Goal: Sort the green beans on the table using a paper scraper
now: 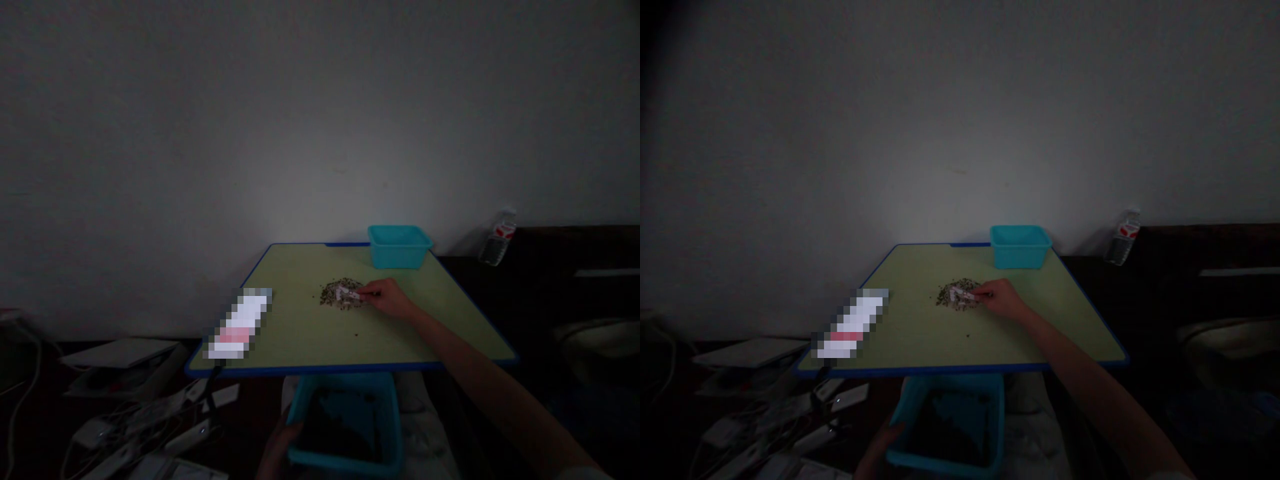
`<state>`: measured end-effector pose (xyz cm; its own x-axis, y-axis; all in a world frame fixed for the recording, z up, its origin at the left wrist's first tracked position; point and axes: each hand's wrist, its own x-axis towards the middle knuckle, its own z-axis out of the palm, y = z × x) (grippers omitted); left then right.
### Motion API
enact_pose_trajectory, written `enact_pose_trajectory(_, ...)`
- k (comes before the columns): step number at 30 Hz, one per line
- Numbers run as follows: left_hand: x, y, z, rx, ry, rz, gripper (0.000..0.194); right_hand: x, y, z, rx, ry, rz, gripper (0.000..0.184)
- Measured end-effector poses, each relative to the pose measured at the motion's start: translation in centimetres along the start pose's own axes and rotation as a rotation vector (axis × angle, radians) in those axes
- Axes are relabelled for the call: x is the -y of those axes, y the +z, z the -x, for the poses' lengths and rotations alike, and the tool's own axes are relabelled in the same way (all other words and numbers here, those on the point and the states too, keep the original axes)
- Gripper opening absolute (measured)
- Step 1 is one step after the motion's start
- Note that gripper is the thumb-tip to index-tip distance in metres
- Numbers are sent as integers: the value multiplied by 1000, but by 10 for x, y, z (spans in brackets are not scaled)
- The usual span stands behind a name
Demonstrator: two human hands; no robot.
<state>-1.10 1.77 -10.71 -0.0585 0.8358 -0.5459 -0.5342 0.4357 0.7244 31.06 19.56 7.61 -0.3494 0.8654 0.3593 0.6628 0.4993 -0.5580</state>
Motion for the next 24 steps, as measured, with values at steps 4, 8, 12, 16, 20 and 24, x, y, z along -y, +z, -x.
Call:
enact_pose_trajectory(4,-2,-3,-2,13,21,-107,31,0,1,0,2,10,10,25)
enact_pose_trajectory(8,-3,-7,-7,72,47,-152,30,1,2,0,-3,1,11,25)
enact_pose_trajectory(12,-8,-13,-17,90,14,-232,35,0,1,0,4,-4,10,24)
enact_pose_trajectory(16,-14,-12,-14,62,34,-269,34,-2,1,-1,7,-7,-24,24)
enact_pose_trajectory(20,-16,-5,1,74,75,-251,30,-4,2,-1,22,-2,-62,25)
enact_pose_trajectory(24,-21,1,11,77,74,-234,40,-5,2,0,22,1,-68,24)
